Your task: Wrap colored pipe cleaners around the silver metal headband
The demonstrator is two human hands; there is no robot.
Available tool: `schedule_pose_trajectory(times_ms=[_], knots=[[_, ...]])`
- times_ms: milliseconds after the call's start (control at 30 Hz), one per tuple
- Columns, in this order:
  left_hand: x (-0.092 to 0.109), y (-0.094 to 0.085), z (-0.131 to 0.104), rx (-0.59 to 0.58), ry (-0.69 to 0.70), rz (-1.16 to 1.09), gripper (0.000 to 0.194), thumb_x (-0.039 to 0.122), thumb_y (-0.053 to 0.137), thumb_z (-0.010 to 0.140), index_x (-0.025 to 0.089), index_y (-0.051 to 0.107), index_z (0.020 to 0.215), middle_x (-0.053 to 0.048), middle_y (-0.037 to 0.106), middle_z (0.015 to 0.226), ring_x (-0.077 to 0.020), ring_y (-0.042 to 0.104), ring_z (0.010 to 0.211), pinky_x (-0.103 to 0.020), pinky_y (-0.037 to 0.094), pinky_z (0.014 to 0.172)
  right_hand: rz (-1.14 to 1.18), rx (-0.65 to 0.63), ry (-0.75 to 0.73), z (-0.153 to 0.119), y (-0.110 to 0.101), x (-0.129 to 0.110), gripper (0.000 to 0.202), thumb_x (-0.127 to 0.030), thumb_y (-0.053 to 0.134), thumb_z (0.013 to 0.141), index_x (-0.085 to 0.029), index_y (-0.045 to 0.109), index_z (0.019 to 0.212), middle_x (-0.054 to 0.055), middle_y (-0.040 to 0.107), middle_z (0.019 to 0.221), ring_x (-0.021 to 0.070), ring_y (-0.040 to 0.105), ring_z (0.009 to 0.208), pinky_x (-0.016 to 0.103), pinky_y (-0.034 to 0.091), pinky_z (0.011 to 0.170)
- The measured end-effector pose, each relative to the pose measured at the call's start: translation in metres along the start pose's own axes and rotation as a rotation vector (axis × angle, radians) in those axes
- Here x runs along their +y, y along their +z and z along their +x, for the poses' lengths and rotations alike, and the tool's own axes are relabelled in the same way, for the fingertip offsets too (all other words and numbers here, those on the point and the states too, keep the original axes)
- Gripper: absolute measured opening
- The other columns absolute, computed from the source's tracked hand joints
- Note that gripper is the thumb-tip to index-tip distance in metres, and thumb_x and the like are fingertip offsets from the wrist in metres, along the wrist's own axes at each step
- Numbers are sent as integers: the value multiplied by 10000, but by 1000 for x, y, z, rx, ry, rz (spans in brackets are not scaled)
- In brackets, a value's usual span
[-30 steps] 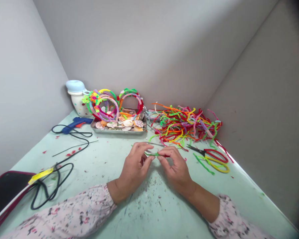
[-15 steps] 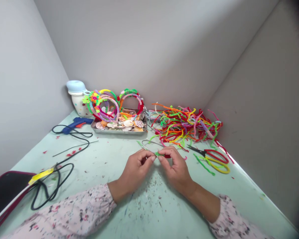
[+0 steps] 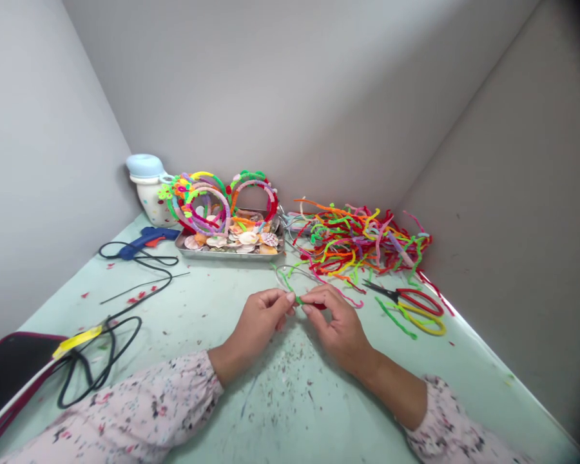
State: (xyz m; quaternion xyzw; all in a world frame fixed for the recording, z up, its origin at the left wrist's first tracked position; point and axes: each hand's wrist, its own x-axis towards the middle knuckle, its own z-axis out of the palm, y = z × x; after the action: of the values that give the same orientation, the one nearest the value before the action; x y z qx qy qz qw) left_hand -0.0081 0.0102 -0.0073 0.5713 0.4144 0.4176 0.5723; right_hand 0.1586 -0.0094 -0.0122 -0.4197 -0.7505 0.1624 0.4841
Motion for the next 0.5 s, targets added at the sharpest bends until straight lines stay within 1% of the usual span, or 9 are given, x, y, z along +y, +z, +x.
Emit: schedule_pose_trajectory(times_ms=[233, 400, 500], knots=[[3, -1, 3, -18, -62, -42, 410, 491, 538, 810, 140, 559, 599, 45, 420, 418, -75, 353, 407, -217, 241, 437, -29, -24, -28, 1, -1, -2, 137, -154, 550, 848, -226, 612, 947, 37, 589, 872, 193, 566, 867, 364, 463, 790], [4, -2, 3, -8, -85, -68, 389, 463, 564, 795, 137, 561, 581, 42, 423, 425, -66, 339, 404, -218, 225, 434, -20, -40, -33, 1, -1, -2, 145, -142, 553, 844, -221, 614, 950, 39, 596, 880, 190, 567, 869, 361, 458, 795], [3, -2, 3, 6, -87, -100, 368, 433, 582, 791, 136, 555, 576, 51, 399, 416, -60, 320, 404, -214, 213, 433, -12, -39, -30, 1, 0, -2, 146, -131, 557, 842, -215, 613, 946, 40, 598, 878, 187, 564, 869, 354, 454, 793]])
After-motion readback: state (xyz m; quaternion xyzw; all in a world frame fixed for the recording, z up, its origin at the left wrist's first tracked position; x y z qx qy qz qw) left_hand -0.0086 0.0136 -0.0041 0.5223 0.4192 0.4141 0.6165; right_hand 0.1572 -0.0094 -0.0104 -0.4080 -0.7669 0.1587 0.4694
